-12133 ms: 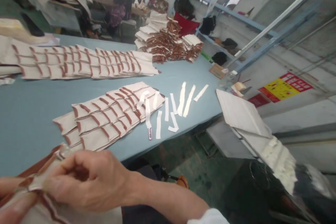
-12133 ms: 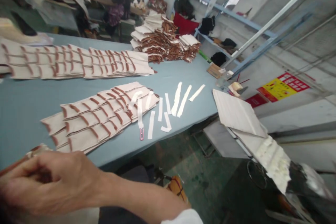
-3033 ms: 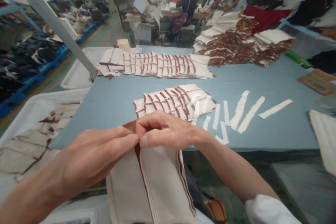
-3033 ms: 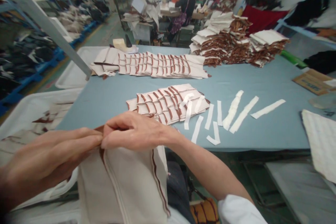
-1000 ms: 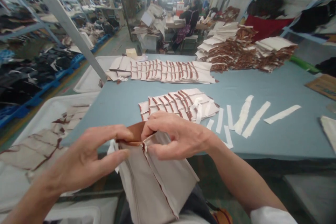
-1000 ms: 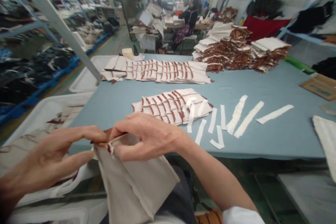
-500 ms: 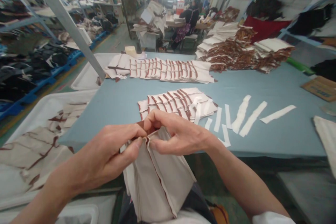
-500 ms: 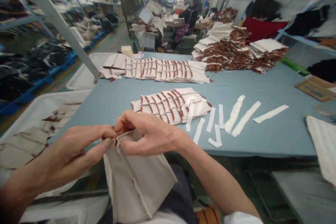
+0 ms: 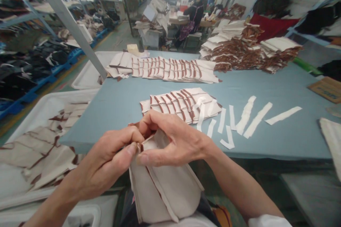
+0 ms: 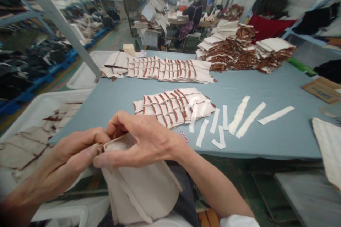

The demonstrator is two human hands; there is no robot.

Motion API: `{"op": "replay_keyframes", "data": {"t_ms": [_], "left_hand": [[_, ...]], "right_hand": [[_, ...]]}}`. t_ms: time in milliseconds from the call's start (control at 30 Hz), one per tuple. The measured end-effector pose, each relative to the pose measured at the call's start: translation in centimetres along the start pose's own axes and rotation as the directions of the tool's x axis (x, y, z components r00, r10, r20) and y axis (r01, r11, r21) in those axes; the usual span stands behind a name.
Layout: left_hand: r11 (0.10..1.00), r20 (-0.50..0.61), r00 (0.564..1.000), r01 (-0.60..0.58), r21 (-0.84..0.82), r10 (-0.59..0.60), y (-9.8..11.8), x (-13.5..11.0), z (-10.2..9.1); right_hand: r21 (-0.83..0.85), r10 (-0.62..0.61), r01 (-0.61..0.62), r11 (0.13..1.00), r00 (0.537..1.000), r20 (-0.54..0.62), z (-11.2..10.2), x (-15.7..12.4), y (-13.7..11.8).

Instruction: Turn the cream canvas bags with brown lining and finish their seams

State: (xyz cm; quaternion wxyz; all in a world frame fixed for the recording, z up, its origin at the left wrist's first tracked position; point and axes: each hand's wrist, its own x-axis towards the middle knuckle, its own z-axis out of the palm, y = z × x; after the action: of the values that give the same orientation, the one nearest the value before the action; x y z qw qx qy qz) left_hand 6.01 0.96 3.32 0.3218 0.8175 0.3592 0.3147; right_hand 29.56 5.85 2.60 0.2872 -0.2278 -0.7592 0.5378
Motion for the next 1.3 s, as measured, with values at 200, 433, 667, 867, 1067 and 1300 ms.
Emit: {"op": "replay_keyframes", "data": {"t_ms": [200,433,667,867,1067,1300], "left_hand": [[0.985,0.014,0.994,0.111,-0.132,-0.11,-1.0,-0.9,0.1],[0.982,-0.006,0.992,0.122,-0.148,-0.124,-1.4,-0.9,0.3],[0.981,0.003,0.984,0.177,-0.081,-0.177,-1.0,-1.1,0.2],[0.97,0.067,0.981,0.193,-0.148,-0.184,-1.3,-0.3,0.1],[0.962,0.143,0.967,0.232,-0.143,-0.211,-1.0,0.8,-0.1],[0.957,0.187,0.939,0.288,0.023,-0.287,-1.6,1.7,-1.4]], "right_hand": [[0.065,-0.067,0.065,0.996,0.997,0.027,0.6,0.5,0.9],[-0.032,-0.017,0.016,0.999,0.999,-0.036,0.6,0.4,0.5],[-0.176,0.038,-0.054,0.983,0.995,-0.094,1.2,0.6,0.4],[-0.114,0.055,-0.059,0.992,0.998,-0.034,0.3,0.7,1.3],[0.05,-0.024,0.018,0.999,0.991,0.134,-1.4,0.5,2.5],[-0.105,-0.017,0.029,0.994,0.993,0.121,-2.0,1.0,1.7]]}}
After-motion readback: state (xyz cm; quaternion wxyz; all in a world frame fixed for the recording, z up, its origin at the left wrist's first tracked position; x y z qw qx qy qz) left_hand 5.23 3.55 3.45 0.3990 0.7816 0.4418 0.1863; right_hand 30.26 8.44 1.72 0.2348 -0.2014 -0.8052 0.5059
